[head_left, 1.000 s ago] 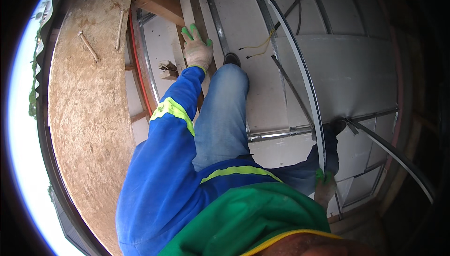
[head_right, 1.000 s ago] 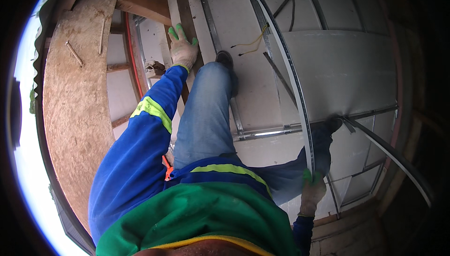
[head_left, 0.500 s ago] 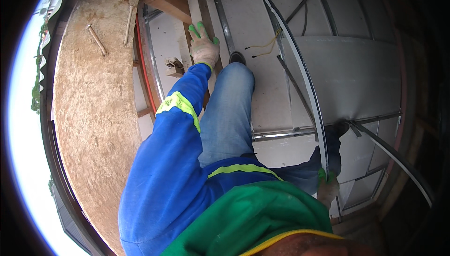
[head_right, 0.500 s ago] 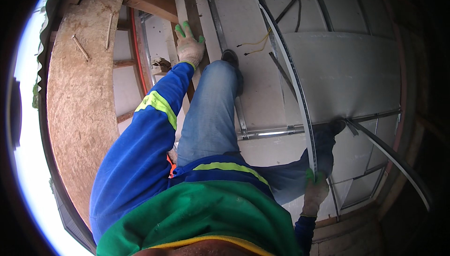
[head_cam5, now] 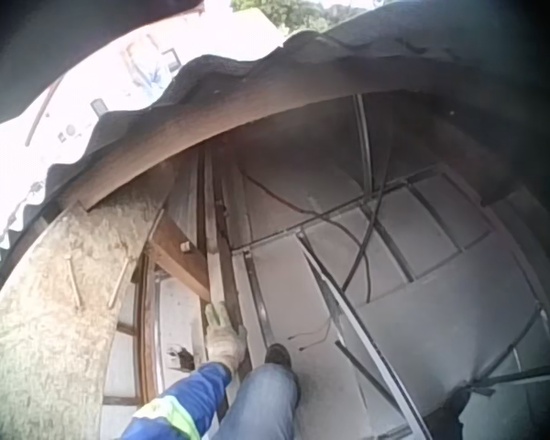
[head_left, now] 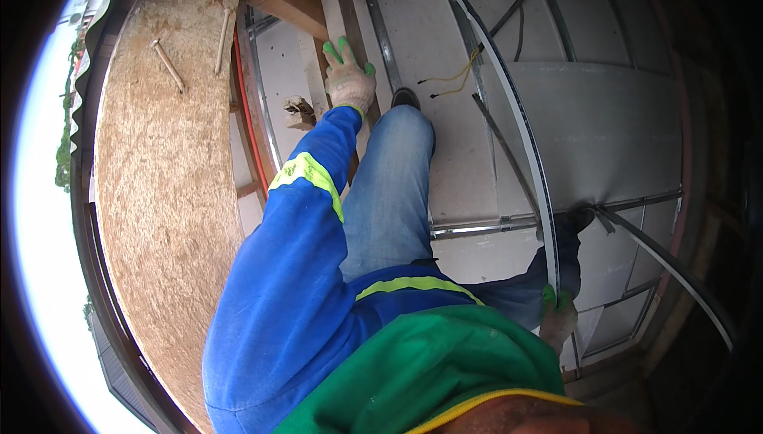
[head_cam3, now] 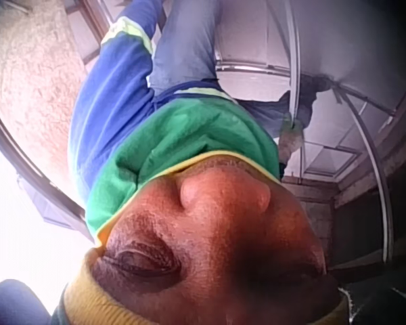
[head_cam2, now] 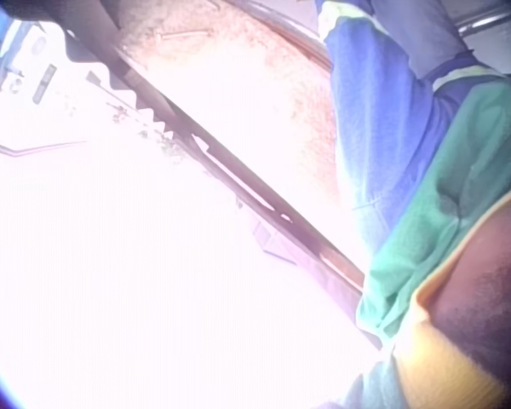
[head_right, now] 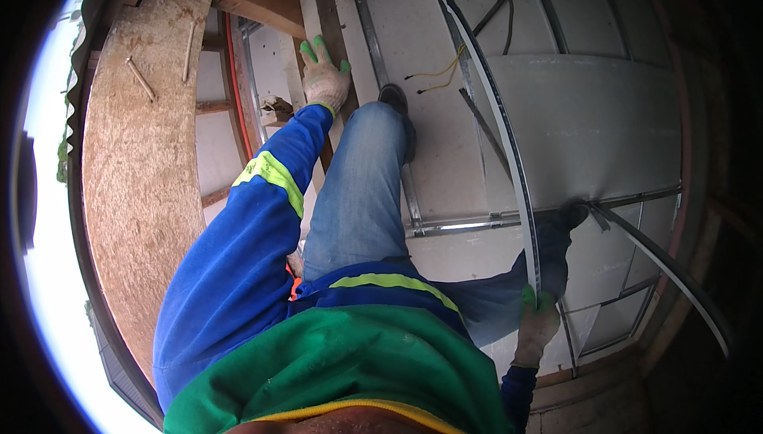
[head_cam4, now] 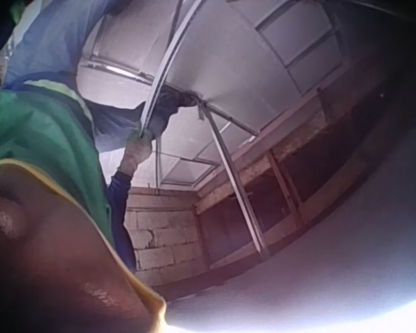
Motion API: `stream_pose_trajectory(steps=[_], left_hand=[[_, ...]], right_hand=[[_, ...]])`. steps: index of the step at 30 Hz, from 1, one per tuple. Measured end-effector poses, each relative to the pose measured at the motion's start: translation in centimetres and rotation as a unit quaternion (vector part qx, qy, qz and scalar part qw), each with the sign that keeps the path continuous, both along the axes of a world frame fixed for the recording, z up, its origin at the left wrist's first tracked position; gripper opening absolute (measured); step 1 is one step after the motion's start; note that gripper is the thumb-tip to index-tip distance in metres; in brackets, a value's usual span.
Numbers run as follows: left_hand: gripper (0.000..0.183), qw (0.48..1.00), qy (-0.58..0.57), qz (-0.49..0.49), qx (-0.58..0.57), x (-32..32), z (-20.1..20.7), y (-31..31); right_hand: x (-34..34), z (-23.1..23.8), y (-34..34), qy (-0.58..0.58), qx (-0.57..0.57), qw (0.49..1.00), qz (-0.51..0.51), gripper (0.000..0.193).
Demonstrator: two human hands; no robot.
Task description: The person positions and aligns long metal studs vertically against a ceiling framework. They repeatedly adjust the studs with gloved hands to fit between existing framing members. The studs are held in place along the ceiling grid throughout the clip.
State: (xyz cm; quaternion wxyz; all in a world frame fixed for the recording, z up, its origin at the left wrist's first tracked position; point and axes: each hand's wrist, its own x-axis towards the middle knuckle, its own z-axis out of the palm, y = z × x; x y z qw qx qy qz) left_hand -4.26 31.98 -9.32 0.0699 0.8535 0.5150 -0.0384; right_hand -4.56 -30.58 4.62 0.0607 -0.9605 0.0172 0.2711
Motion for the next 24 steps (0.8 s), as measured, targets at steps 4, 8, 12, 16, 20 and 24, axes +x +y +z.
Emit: stream_pose_trajectory(steps=[4,8,12,16,20,24], left_hand=[[0.093,1.000,0.011,0.000,-0.001,0.0,0.1,0.0],[0.093,1.000,0.009,0.002,-0.002,0.1,0.2,-0.1],[0.092,1.000,0.005,0.003,-0.006,0.1,0.2,0.0],[0.092,1.000,-0.004,0.003,-0.002,0.0,0.0,0.0],[0.089,1.000,0.001,0.002,0.006,0.0,0.0,-0.1],[0.088,1.000,0.016,0.005,0.004,0.1,0.1,-0.1]], right_hand=[[0.0,0.0,0.1,-0.010,-0.006,1.000,0.012,0.043],[0.0,0.3,0.6,-0.009,-0.008,1.000,0.009,0.042],[0.1,0.5,0.9,-0.005,-0.008,1.000,-0.004,0.041],[0.0,-0.2,0.0,0.011,-0.013,1.000,-0.013,0.040],[-0.4,-1.4,-1.5,-0.006,0.052,0.998,-0.038,0.039],[-0.6,-1.8,-1.7,-0.010,0.077,0.994,-0.073,0.041]])
